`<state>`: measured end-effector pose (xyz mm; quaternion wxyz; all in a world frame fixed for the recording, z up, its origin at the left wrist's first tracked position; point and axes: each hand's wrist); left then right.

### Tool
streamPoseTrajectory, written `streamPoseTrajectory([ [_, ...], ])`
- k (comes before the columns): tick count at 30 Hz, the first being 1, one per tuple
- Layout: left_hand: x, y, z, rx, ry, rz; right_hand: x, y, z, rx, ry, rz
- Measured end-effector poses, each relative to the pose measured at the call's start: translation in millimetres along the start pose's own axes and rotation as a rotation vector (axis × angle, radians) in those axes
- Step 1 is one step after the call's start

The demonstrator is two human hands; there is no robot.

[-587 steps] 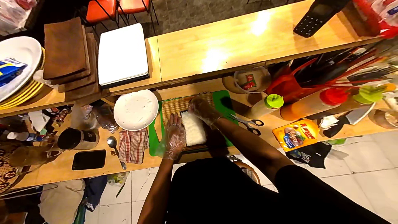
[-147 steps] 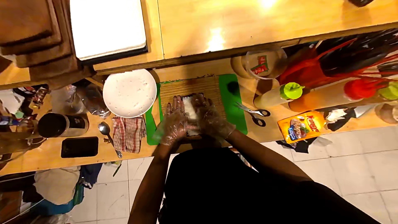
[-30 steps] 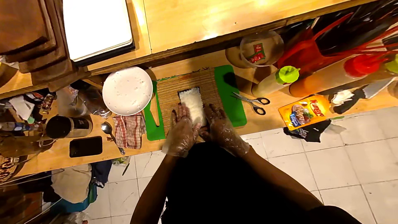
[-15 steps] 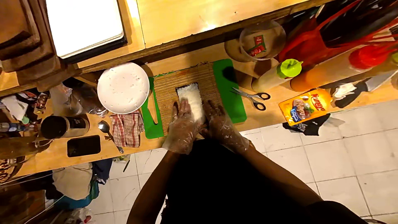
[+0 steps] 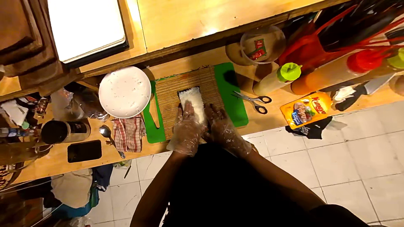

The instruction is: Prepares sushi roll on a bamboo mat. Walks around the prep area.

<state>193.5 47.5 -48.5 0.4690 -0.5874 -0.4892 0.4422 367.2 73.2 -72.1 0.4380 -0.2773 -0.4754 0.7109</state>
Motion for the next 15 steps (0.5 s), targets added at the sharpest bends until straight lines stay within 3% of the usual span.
streamPoseTrajectory([
  [4, 1.6, -0.8, 6.8, -0.129, -0.055, 0.050, -1.6, 2.1, -2.8, 0.002, -0.020, 0.000],
  [9, -2.7, 4.5, -3.0, -0.017, 0.006, -0.014, -5.7, 6.8, -3.3, -0.010, -0.022, -0.019],
  [15, 2.3, -5.2, -4.3, -0.076, -0.050, 0.007, -2.4, 4.0, -2.9, -0.005, -0.015, 0.004],
])
Point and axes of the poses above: each hand's wrist, its own x-axis towards the middle knuckle, its own y-axis out of the palm, z = x × y, and after that the axes turned 6 degrees about -z, right-handed
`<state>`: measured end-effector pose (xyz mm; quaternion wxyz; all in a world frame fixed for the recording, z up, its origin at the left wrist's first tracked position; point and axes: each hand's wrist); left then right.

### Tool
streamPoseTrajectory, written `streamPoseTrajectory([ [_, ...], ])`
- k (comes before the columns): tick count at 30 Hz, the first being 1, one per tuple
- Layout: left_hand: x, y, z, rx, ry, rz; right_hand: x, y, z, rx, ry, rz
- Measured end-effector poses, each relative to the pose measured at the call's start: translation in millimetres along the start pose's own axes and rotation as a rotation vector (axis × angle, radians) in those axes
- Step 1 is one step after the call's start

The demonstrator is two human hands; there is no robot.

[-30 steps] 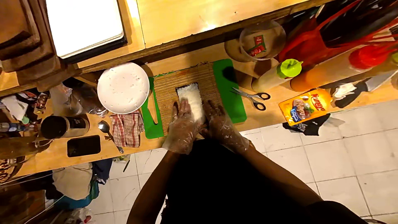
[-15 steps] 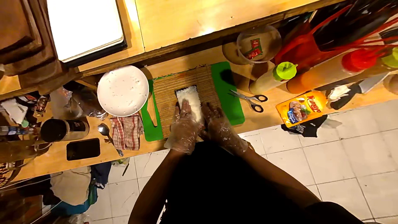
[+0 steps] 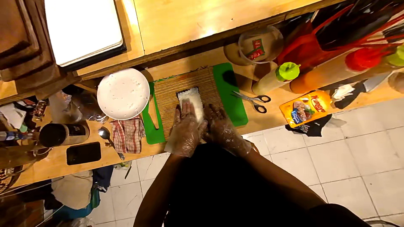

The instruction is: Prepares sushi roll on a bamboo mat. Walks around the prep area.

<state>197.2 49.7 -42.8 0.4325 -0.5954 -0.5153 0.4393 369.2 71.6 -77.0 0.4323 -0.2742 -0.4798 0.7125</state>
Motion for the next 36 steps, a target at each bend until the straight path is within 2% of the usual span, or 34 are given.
streamPoseTrajectory([
  [4, -0.2, 6.4, -1.7, 0.022, 0.070, -0.040, -0.3, 1.4, 0.3, -0.012, 0.000, 0.004],
  [6, -2.1, 3.3, 2.8, -0.035, 0.032, -0.039, 0.6, 1.0, -0.6, -0.016, 0.003, 0.007],
  [10, -17.3, 9.4, 38.3, -0.148, -0.075, -0.173, 2.5, -2.2, 0.3, 0.006, 0.013, 0.022],
  [14, -10.5, 14.5, 50.7, -0.136, -0.099, -0.135, 1.4, -1.6, -0.1, 0.010, 0.017, 0.016],
  [19, 3.5, 22.5, 48.5, -0.077, -0.053, -0.143, 0.8, 0.7, -0.3, -0.006, 0.007, 0.003],
  [25, 10.0, 30.4, 50.0, -0.044, 0.040, -0.263, 0.8, -0.5, -1.3, 0.026, 0.007, 0.016],
  [30, 16.5, 14.3, 43.8, 0.074, 0.060, -0.170, 1.9, -0.8, -0.4, 0.018, 0.026, 0.035],
  [33, 21.1, 13.6, 43.3, 0.037, 0.004, -0.133, 2.4, -1.4, -1.1, 0.017, 0.020, 0.035],
  [36, 21.7, 19.2, 42.3, 0.041, 0.021, -0.140, 0.6, -0.5, -2.8, 0.006, 0.003, 0.034],
])
Point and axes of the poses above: each hand's wrist, its own x-axis towards the middle knuckle, its own y-axis out of the palm, z = x × y, and after that the axes turned 6 degrees about -z, right-handed
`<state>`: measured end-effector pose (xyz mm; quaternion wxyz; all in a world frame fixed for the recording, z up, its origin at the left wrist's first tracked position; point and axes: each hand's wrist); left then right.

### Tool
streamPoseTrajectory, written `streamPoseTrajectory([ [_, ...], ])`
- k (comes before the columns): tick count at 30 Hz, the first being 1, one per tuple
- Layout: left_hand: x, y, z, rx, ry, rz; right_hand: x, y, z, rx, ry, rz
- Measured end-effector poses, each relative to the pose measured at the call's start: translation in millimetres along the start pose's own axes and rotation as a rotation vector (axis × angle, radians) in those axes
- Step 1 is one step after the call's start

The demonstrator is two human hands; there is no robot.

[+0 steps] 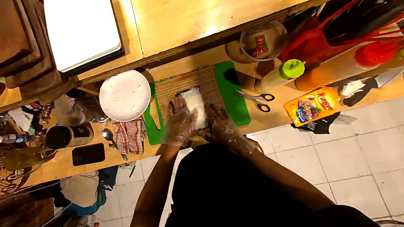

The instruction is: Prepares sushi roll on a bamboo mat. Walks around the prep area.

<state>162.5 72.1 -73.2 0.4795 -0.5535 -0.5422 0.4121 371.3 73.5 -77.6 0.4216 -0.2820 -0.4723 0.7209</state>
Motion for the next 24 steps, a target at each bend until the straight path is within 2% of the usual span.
streamPoseTrajectory([
  [5, 8.0, -9.4, -3.2, 0.068, 0.005, 0.059, 0.7, -0.2, 1.5, 0.011, 0.011, -0.017],
  [8, 11.9, -11.6, -3.6, 0.017, -0.016, 0.053, 1.2, -1.4, 1.2, 0.017, 0.012, -0.027],
  [13, 7.2, -1.9, -4.5, 0.014, 0.053, 0.026, -0.6, 0.4, 0.1, -0.003, 0.005, -0.017],
  [19, 19.0, -13.7, -10.3, 0.043, 0.006, 0.065, 1.7, 0.0, 1.8, 0.020, 0.027, -0.041],
  [24, 14.2, -6.5, -7.5, 0.019, 0.075, 0.053, 0.2, 0.9, 1.6, 0.003, 0.015, -0.024],
])
Point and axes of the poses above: each hand's wrist, its own x-axis towards the middle knuckle, its own y-axis out of the palm, z = x × y, and after that the axes turned 6 degrees about -z, right-handed
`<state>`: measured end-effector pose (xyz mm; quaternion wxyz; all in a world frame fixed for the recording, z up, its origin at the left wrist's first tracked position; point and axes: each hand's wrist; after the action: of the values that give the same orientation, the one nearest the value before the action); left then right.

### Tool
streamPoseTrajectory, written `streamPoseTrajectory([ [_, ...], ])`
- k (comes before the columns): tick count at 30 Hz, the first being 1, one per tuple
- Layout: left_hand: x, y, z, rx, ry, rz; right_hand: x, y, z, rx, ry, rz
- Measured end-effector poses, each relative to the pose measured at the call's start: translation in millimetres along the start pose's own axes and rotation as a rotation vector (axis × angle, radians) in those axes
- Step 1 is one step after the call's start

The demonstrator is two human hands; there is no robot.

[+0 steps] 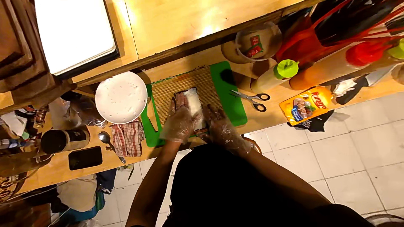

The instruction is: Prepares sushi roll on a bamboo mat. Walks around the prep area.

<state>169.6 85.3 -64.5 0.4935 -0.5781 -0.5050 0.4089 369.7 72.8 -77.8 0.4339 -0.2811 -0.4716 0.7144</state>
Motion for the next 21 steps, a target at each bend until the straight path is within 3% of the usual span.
streamPoseTrajectory([
  [15, 8.0, 2.0, -5.6, -0.007, 0.008, -0.024, 0.9, -1.7, 0.4, 0.022, -0.002, -0.015],
  [21, -35.9, -6.8, 14.7, -0.142, -0.136, -0.115, -0.4, -7.2, -2.6, 0.100, 0.002, 0.000],
])
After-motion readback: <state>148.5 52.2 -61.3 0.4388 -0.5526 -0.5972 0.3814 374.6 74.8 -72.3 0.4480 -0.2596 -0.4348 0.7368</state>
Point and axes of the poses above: each hand's wrist, its own x-axis towards the middle knuckle, its own y-axis out of the palm, z = x × y, and after that the axes turned 6 degrees about -z, right-handed
